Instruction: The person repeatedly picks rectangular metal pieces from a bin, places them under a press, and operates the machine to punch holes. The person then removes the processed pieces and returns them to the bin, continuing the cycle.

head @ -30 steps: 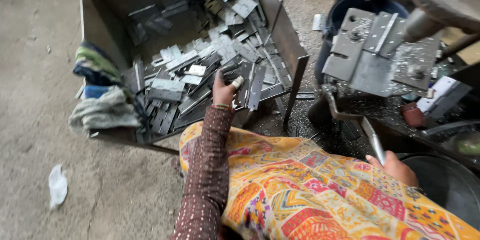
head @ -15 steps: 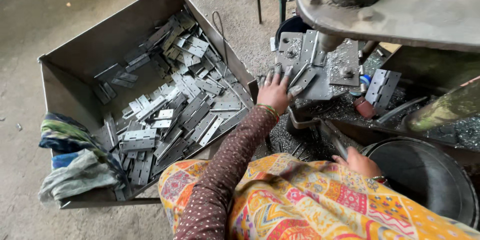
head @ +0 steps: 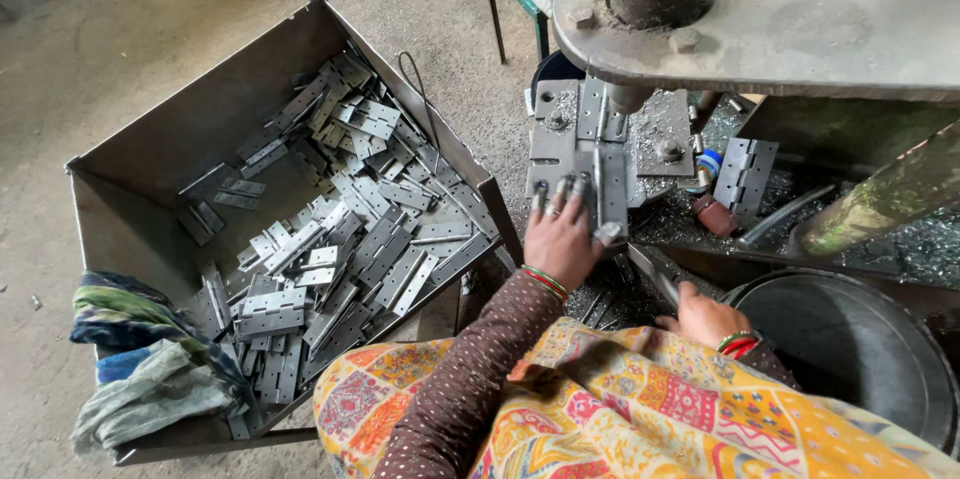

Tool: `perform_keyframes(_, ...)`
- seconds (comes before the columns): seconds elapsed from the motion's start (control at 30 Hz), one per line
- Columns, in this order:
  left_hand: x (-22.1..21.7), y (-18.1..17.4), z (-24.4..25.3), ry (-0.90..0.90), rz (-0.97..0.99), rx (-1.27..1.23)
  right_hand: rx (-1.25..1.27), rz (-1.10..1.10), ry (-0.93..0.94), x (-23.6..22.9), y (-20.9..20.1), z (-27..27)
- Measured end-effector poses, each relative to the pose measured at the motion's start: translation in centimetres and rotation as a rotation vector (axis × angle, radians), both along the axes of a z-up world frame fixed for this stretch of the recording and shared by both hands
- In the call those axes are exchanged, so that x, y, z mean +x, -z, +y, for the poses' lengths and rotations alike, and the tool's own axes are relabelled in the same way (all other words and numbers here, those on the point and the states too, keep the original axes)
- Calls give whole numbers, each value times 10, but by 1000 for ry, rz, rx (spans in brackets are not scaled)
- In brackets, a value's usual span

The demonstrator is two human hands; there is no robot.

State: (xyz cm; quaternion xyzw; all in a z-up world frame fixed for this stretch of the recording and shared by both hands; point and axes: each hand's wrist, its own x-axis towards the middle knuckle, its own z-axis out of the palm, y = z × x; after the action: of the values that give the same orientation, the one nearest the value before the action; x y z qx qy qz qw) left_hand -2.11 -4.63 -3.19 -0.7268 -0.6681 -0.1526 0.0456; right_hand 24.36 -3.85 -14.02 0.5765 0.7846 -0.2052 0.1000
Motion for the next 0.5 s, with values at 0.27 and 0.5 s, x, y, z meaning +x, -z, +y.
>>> perform_keyframes(0.27, 13, 1, 44, -59, -34, -114, 132, -45, -39, -9, -22, 12)
perform_keyframes(0.5, 12, 1, 47, -53, -15, 2, 13, 60, 88, 8, 47, -19)
